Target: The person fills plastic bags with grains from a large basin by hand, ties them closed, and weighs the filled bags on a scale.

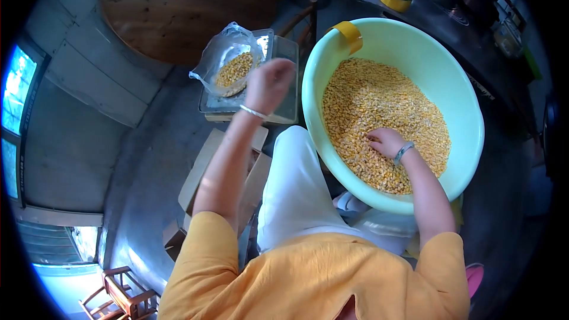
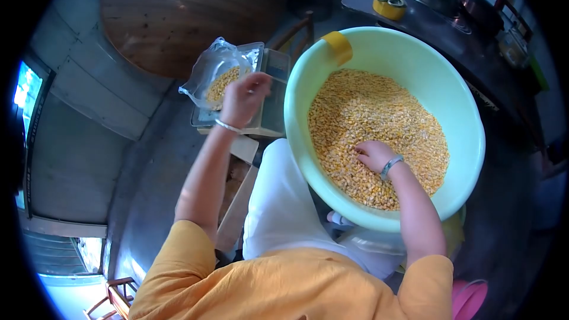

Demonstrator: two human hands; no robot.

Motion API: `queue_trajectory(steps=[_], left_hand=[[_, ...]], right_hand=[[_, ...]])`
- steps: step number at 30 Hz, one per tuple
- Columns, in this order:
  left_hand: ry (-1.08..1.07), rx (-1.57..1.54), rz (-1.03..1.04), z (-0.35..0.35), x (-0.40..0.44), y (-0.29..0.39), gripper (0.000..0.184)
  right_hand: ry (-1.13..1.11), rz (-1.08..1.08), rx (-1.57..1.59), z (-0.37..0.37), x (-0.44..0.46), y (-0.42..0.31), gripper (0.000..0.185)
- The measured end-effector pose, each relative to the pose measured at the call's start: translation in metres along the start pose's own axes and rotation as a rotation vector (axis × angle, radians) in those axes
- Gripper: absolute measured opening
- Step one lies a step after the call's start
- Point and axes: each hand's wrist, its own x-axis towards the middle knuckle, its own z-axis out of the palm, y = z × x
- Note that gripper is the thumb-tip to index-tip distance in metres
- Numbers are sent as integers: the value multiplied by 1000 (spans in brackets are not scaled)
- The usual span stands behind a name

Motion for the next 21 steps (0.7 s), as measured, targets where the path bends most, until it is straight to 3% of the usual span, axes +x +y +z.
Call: queue_trajectory(steps=[3, 8, 11, 12, 21], left_hand=[[142, 308, 17, -48, 48, -63, 19], [-50, 792, -267, -70, 86, -151, 22], [-99, 916, -288, -53, 78, -171, 31], [-149, 953, -311, -49, 75, -171, 42], [-201, 1101, -237, -37, 61, -205, 47]], right_hand=[[-15, 8, 7, -1, 3, -1, 29], [-5, -16, -21, -1, 5, 1, 27], [11, -28, -37, -2, 4, 1, 26], [22, -31, -45, -1, 4, 1, 26], [30, -36, -56, 3, 4, 8, 26]])
